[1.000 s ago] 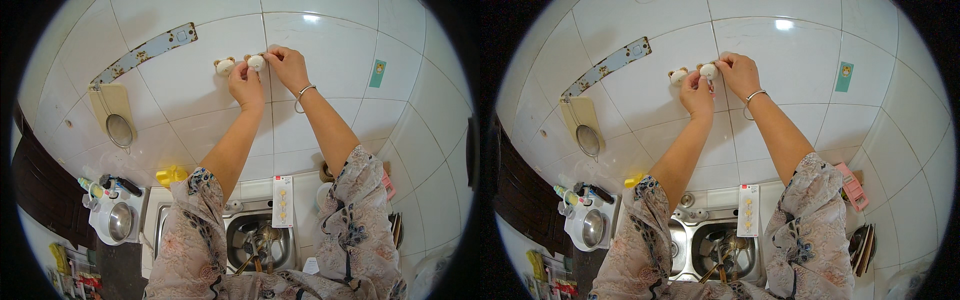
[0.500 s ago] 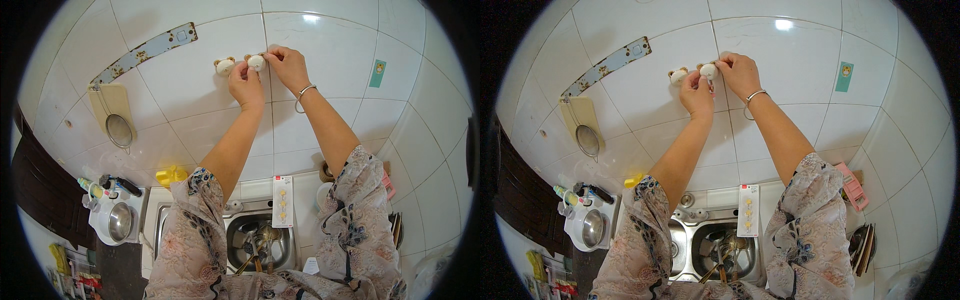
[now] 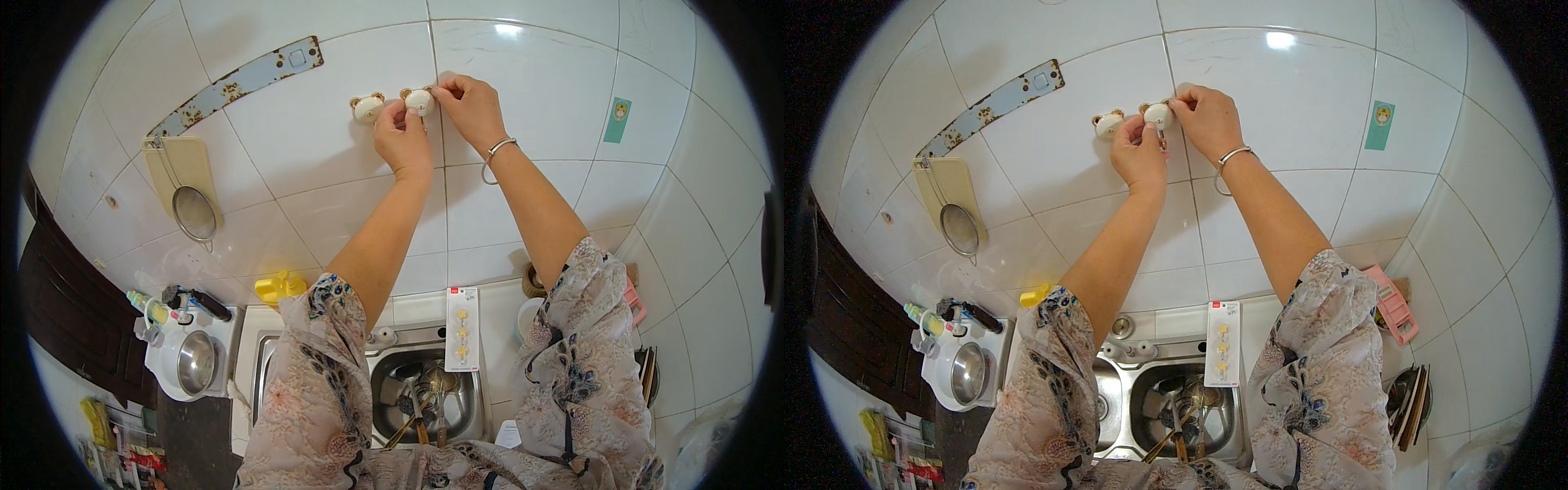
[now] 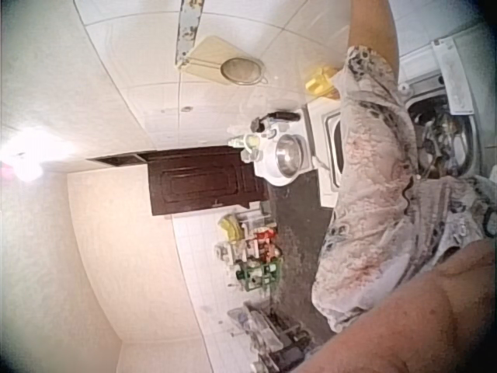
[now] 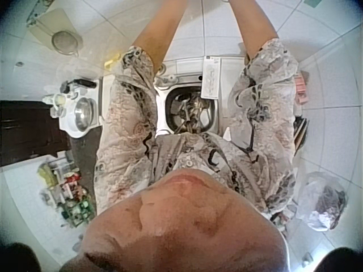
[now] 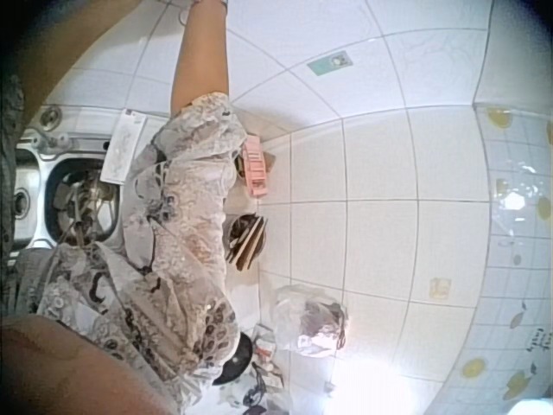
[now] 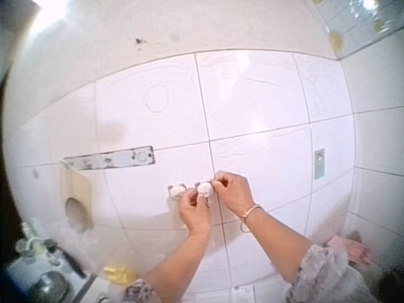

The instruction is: The person installs adhesive hooks on the tiled wall above the sink and hangs kitchen utensils on them. They then wash a ladle and a slotted spoon in the sink using a steel wool scrubber and dish soap before placing them on the wall rack.

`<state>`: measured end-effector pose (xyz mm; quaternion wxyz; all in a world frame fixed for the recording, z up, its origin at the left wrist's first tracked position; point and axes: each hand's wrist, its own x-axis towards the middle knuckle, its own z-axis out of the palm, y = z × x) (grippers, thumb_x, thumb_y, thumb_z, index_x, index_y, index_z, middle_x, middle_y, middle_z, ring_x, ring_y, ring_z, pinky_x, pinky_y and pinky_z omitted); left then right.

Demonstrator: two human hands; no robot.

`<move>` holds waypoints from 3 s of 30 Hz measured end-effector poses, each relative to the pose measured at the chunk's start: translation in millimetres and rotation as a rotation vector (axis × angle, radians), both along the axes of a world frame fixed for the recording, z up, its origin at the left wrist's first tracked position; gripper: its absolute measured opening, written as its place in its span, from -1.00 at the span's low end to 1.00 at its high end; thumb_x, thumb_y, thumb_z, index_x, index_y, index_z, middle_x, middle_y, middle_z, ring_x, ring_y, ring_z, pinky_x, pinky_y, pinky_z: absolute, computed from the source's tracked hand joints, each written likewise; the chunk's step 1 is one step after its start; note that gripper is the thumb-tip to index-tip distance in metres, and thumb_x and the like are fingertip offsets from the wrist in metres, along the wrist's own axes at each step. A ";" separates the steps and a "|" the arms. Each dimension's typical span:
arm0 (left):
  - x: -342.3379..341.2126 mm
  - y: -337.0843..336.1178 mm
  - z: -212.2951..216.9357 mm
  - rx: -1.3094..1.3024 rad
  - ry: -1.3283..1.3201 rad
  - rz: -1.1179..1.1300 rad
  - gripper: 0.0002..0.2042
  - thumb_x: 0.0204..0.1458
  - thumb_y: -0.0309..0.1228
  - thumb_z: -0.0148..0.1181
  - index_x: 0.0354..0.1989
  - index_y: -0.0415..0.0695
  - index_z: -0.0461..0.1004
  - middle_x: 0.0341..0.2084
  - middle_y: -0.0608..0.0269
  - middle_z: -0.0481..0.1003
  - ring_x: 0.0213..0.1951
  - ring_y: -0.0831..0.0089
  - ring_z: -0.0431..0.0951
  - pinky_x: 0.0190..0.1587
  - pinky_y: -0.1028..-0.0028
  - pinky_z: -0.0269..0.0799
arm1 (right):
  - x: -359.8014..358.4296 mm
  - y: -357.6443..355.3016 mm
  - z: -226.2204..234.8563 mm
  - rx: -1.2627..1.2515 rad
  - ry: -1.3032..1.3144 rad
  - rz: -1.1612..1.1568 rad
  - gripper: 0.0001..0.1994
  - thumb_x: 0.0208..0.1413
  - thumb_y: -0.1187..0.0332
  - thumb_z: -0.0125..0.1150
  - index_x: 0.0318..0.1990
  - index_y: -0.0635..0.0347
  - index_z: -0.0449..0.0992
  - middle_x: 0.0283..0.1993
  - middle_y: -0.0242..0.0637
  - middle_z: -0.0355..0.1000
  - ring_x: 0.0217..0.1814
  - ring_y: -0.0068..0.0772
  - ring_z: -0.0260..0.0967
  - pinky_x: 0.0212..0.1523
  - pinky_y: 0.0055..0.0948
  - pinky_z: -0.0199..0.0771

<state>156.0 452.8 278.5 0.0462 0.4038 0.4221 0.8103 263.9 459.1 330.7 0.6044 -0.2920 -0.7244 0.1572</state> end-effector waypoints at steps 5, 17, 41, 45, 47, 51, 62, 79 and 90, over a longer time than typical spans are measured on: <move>-2.0 2.6 -0.4 0.006 -0.010 -0.012 -0.88 -0.03 -0.54 0.06 -0.30 -0.24 0.39 -0.56 0.29 0.42 -0.63 0.60 0.41 -0.72 0.62 0.31 | -4.4 5.5 -0.7 0.043 -0.003 -0.049 -0.84 -0.09 0.34 0.14 -0.54 0.25 0.46 -0.58 -0.28 0.42 -0.57 -0.41 0.32 -0.47 -0.47 0.33; 9.5 -19.8 7.9 -0.005 -0.033 -0.032 -0.89 -0.06 -0.56 0.08 -0.33 -0.28 0.41 -0.51 0.29 0.42 -0.55 0.60 0.39 -0.54 0.58 0.33 | 3.2 -5.1 14.0 -0.099 -0.091 -0.094 -0.83 -0.13 0.34 0.17 -0.57 0.28 0.45 -0.60 -0.25 0.40 -0.56 -0.38 0.31 -0.44 -0.44 0.33; -24.1 -181.8 -95.7 -0.339 0.188 -0.377 -0.72 0.03 -0.45 0.02 -0.08 -0.29 0.36 -0.20 0.19 0.43 -0.18 0.47 0.44 -0.18 0.53 0.37 | -6.7 -30.6 13.4 -0.246 -0.446 -0.402 -0.58 -0.06 -0.04 0.09 -0.61 0.18 0.48 -0.58 -0.23 0.43 -0.56 -0.25 0.38 -0.53 -0.32 0.35; -61.9 -274.6 -153.8 -0.551 -0.007 -0.510 -0.79 0.05 -0.42 0.05 -0.17 -0.23 0.42 -0.38 0.31 0.45 -0.36 0.60 0.44 -0.41 0.64 0.35 | -9.1 -41.3 17.1 -0.264 -0.436 -0.343 -0.56 -0.10 -0.05 0.10 -0.64 0.19 0.48 -0.60 -0.23 0.42 -0.56 -0.26 0.36 -0.51 -0.33 0.35; -80.7 -314.6 -181.5 -0.635 -0.070 -0.518 -0.82 0.05 -0.44 0.05 -0.20 -0.22 0.42 -0.38 0.29 0.45 -0.38 0.57 0.45 -0.42 0.61 0.35 | -16.8 -48.1 15.7 -0.249 -0.410 -0.310 -0.56 -0.10 -0.05 0.09 -0.62 0.19 0.49 -0.60 -0.22 0.42 -0.56 -0.27 0.35 -0.50 -0.33 0.35; -98.6 -353.2 -224.0 -0.639 -0.329 -0.504 -0.85 0.04 -0.48 0.04 -0.22 -0.21 0.41 -0.37 0.27 0.45 -0.41 0.55 0.44 -0.46 0.61 0.35 | -31.2 -44.0 17.3 -0.230 -0.429 -0.317 -0.60 -0.11 -0.03 0.09 -0.57 0.15 0.52 -0.56 -0.21 0.44 -0.51 -0.28 0.38 -0.45 -0.34 0.37; -66.9 -374.7 -226.6 -0.582 -0.498 -0.652 -0.89 0.06 -0.51 0.01 -0.25 -0.21 0.41 -0.40 0.22 0.45 -0.47 0.52 0.43 -0.47 0.58 0.34 | -47.8 -67.5 26.4 -0.192 -0.756 -0.576 -0.59 0.00 -0.05 0.05 -0.32 0.14 0.53 -0.30 -0.23 0.48 -0.25 -0.26 0.43 -0.30 -0.34 0.44; -82.7 -423.3 -287.3 -0.641 -0.725 -0.623 -0.88 0.07 -0.49 0.00 -0.24 -0.18 0.42 -0.40 0.28 0.46 -0.50 0.57 0.43 -0.50 0.63 0.34 | -62.5 -53.0 22.9 -0.385 -0.669 -0.634 -0.55 0.04 -0.06 -0.07 -0.18 0.11 0.50 -0.13 -0.22 0.45 -0.13 -0.22 0.41 -0.13 -0.34 0.40; -88.6 -441.2 -305.0 -0.702 -0.771 -0.542 -0.89 0.06 -0.54 -0.02 -0.24 -0.21 0.38 -0.41 0.21 0.45 -0.50 0.52 0.43 -0.52 0.61 0.34 | -58.9 -55.9 30.5 -0.349 -0.841 -0.641 -0.55 0.06 -0.03 -0.09 -0.16 0.14 0.49 -0.13 -0.21 0.44 -0.09 -0.25 0.40 -0.13 -0.34 0.40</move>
